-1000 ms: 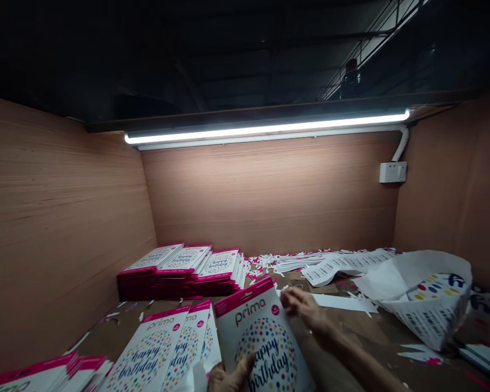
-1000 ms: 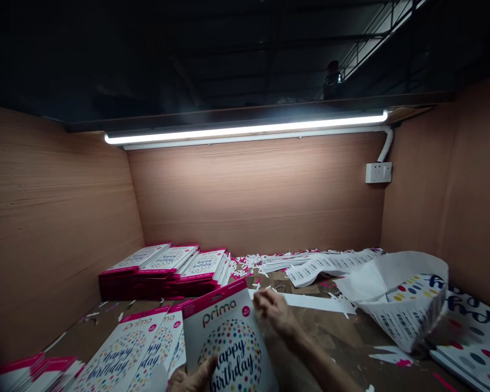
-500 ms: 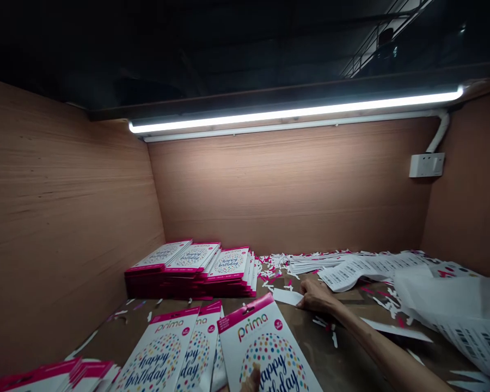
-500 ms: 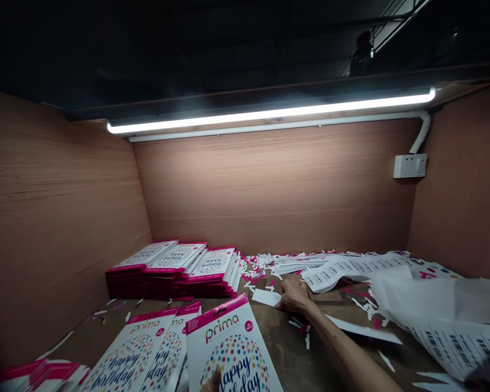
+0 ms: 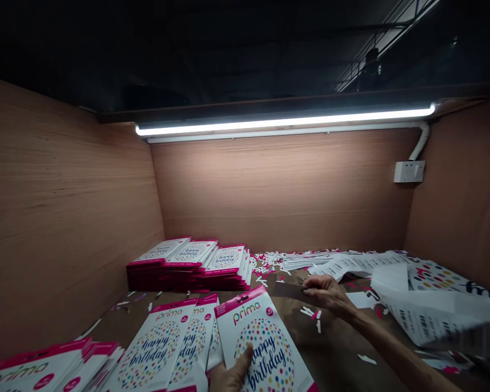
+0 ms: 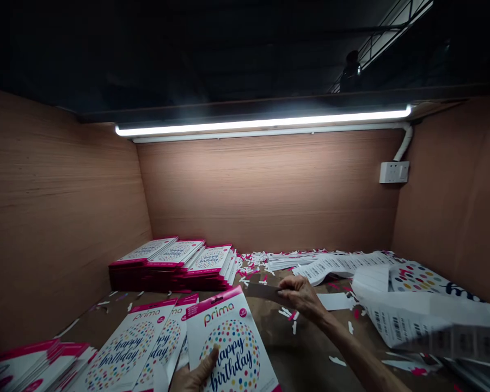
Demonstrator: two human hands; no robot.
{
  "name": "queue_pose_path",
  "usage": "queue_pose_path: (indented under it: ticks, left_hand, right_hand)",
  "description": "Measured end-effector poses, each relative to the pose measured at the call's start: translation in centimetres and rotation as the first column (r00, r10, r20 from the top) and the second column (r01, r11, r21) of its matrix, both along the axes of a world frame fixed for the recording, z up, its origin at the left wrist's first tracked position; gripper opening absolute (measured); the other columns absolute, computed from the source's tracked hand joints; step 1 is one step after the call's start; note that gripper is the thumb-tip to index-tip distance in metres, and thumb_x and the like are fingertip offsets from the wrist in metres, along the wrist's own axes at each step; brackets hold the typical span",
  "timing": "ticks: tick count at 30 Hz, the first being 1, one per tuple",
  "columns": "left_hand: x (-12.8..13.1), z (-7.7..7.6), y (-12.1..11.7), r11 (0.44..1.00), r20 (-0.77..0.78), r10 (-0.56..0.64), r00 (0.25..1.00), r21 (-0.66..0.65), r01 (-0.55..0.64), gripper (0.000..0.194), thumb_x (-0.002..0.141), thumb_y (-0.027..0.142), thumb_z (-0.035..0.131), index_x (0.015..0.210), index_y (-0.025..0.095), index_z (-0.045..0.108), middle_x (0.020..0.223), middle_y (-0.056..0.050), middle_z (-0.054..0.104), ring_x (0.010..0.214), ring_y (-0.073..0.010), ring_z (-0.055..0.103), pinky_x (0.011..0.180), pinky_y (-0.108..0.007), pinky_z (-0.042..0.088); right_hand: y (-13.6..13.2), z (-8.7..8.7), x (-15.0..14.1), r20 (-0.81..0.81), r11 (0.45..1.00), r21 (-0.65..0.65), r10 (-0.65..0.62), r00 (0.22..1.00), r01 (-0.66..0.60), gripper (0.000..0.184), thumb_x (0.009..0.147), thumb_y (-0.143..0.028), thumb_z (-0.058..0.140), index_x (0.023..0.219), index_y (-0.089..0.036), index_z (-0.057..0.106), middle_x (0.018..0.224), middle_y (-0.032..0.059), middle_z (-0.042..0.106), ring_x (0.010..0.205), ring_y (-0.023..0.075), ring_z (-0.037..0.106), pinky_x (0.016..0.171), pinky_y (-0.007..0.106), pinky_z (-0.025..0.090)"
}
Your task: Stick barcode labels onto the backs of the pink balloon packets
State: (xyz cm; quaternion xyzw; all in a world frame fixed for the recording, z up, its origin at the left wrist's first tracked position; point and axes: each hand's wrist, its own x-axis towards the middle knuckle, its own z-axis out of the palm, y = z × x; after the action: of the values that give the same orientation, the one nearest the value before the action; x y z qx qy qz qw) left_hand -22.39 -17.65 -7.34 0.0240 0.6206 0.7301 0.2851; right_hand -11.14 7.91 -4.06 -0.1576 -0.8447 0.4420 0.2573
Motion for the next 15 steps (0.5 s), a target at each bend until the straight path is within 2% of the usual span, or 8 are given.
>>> queue_pose_path:
  ticks: [3,6,11,15]
  left_hand:
    - [1.2,0.1,-0.4,0.997,-0.009,-0.012,1.000,0.076,0.013,0.064,0.041,0.041,0.083,0.092,0.011,0.060,0.086,-0.015,0.071,0.098,-0.0349,0.060,0.094,-0.045,0.042]
    - [3.0,0.6,-1.5,0.998,-0.025,-0.034,0.999,0.046,0.035,0.060,0.041,0.045,0.082,0.087,0.011,0.063,0.083,-0.014,0.071,0.094,-0.0361,0.061,0.093,-0.048,0.041]
    - [5.9,1.5,-4.0,0.995,0.020,-0.088,0.996,-0.045,0.089,0.059,0.038,0.051,0.080,0.078,0.010,0.066,0.077,-0.016,0.071,0.088,-0.0399,0.062,0.088,-0.052,0.045]
    - [7.1,0.9,-5.7,0.996,0.020,-0.078,0.997,-0.042,0.079,0.054,0.042,0.050,0.079,0.076,0.010,0.066,0.073,-0.016,0.071,0.094,-0.0419,0.059,0.091,-0.056,0.040]
  right_hand:
    - [-2.7,1.3,2.4,-0.057,0.997,0.015,0.077,0.995,-0.076,0.017,0.070,-0.032,0.054,0.065,-0.019,0.064,0.060,-0.0013,0.057,0.058,0.0142,0.048,0.053,0.025,0.034]
    - [-5.6,1.5,4.7,-0.063,0.989,0.086,0.125,0.990,-0.119,0.015,0.072,-0.030,0.058,0.062,-0.020,0.062,0.060,-0.0017,0.055,0.060,0.0143,0.047,0.056,0.025,0.032]
    - [-9.3,-0.3,7.0,0.018,0.955,0.279,0.099,0.995,-0.100,0.030,0.083,-0.035,0.047,0.057,-0.019,0.051,0.057,-0.0014,0.051,0.055,0.0127,0.046,0.053,0.025,0.029]
    - [-9.6,-1.4,7.5,0.027,0.949,0.316,0.014,1.000,-0.022,0.039,0.087,-0.041,0.037,0.055,-0.019,0.047,0.054,-0.0008,0.049,0.052,0.0129,0.047,0.051,0.025,0.030]
